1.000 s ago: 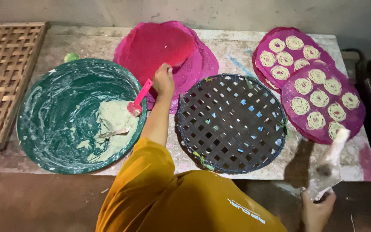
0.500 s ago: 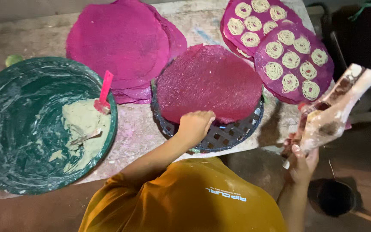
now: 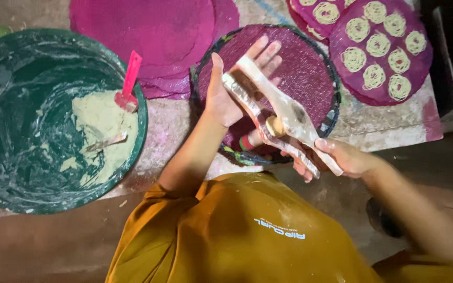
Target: The person uses a manual dough press to extrude dough into spiral shapes onto a purple mat placed in a black tray. They repeatedly scoop dough from a green bowl, load the press, and squeeze to form noodles, then scrape the press clean with a pink spatula.
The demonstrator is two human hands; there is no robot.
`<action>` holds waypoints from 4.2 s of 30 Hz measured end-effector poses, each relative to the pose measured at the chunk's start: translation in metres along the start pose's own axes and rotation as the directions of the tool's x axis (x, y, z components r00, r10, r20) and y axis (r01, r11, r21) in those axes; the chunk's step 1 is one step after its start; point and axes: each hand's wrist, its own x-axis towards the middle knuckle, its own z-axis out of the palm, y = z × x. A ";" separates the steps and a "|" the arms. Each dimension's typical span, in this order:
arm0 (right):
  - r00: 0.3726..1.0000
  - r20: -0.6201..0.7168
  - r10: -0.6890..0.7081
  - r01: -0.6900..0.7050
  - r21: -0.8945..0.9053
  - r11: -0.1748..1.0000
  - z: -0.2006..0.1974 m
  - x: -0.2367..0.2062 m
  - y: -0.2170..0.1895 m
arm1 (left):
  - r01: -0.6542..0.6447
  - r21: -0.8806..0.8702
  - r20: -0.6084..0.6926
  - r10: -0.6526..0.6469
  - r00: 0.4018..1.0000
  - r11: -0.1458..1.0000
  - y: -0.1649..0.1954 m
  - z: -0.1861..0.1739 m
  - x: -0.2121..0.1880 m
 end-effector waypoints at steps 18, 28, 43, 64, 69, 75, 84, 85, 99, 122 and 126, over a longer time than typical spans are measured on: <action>0.905 -0.418 0.078 -0.353 -0.636 0.686 0.043 0.043 -0.086 | -0.412 -0.192 -0.103 0.399 0.911 0.891 0.004 -0.033 -0.014; 0.913 -0.407 -0.014 -0.293 -0.679 0.673 0.052 0.053 -0.087 | -0.432 -0.116 -0.236 0.397 0.887 0.895 0.023 -0.028 -0.012; 0.891 -0.415 -0.183 -0.159 -0.663 0.732 0.018 0.055 -0.078 | 0.499 0.511 -0.676 -0.031 0.736 0.700 0.016 -0.043 -0.014; 0.916 -0.348 -0.200 -0.045 -0.584 0.810 -0.019 0.074 -0.057 | 0.090 0.981 -0.150 0.381 0.912 0.171 0.036 -0.014 -0.050; 0.962 -0.262 0.076 -0.234 -0.649 0.724 -0.011 0.098 -0.097 | -0.422 -0.119 -0.042 0.420 0.907 0.899 0.058 -0.019 0.001; 0.921 -0.332 -0.203 -0.161 -0.800 0.578 0.025 0.135 -0.117 | -0.504 -0.120 -0.173 0.482 0.859 0.855 0.088 -0.048 0.008; 0.899 -0.361 -0.248 -0.218 -0.860 0.461 0.032 0.129 -0.143 | -0.597 -0.085 -0.443 0.507 0.740 0.797 0.077 -0.053 0.026; 0.891 -0.347 -0.293 -0.174 -0.857 0.486 0.034 0.132 -0.142 | -0.591 -0.080 -0.402 0.516 0.756 0.803 0.084 -0.052 0.027; 0.858 -0.317 -0.403 -0.120 -0.889 0.442 0.007 0.137 -0.141 | -0.551 -0.087 -0.262 0.515 0.816 0.830 0.095 -0.047 0.046; 0.777 -0.388 -0.496 0.151 -0.650 0.744 -0.007 0.131 -0.117 | 0.250 0.602 0.030 0.335 0.942 -0.758 0.052 -0.008 -0.101; 0.755 0.026 -0.656 0.414 -0.794 0.445 0.066 0.091 -0.156 | -0.081 0.566 0.601 0.344 0.722 -0.820 0.072 0.089 -0.120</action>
